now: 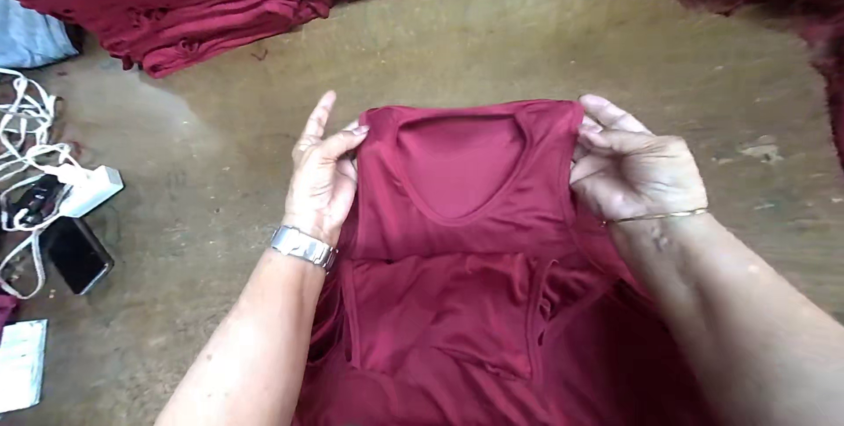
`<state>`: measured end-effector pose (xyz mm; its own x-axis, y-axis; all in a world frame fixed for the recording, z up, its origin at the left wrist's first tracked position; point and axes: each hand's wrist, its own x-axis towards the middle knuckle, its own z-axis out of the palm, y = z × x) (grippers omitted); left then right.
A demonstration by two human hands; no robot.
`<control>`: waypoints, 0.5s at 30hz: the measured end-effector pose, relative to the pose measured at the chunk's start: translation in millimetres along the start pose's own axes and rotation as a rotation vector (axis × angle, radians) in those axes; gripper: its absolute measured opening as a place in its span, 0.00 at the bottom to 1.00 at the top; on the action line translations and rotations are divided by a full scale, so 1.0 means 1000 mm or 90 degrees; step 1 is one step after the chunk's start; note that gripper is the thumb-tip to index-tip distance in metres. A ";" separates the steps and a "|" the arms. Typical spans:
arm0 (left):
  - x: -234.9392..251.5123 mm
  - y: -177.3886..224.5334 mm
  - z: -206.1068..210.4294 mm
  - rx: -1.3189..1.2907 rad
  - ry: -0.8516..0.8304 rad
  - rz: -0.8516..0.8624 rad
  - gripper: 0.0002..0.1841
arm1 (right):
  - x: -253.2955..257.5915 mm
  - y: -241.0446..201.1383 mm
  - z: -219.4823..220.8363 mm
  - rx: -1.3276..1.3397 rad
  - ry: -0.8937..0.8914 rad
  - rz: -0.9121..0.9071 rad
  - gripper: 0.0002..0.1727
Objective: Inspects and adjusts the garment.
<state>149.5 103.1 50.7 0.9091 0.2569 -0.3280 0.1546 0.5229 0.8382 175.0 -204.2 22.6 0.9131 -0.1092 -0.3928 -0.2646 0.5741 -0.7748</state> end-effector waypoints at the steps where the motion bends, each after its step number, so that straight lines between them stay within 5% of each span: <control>1: 0.002 -0.003 -0.002 -0.017 0.016 -0.005 0.31 | 0.001 0.003 0.000 0.033 0.011 -0.006 0.18; 5: 0.012 -0.018 -0.003 -0.057 0.059 -0.040 0.21 | 0.010 0.015 -0.007 0.027 0.027 -0.001 0.14; 8: 0.021 -0.028 -0.009 0.121 0.056 -0.008 0.39 | 0.013 0.012 -0.005 -0.147 0.030 0.025 0.13; 10: 0.023 -0.026 -0.013 0.269 0.075 0.031 0.42 | 0.012 0.005 0.001 -0.311 0.038 0.001 0.14; 13: 0.000 -0.002 -0.022 0.470 0.061 0.180 0.25 | -0.011 -0.014 0.000 -0.583 0.032 -0.095 0.20; 15: -0.040 0.018 -0.032 0.609 -0.063 0.298 0.16 | -0.046 -0.028 -0.009 -0.729 -0.076 -0.175 0.16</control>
<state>103.1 128.6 65.2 0.9774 0.1768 0.1157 -0.0179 -0.4762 0.8792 137.3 -222.7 57.9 0.9899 -0.0047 -0.1414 -0.1229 -0.5244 -0.8425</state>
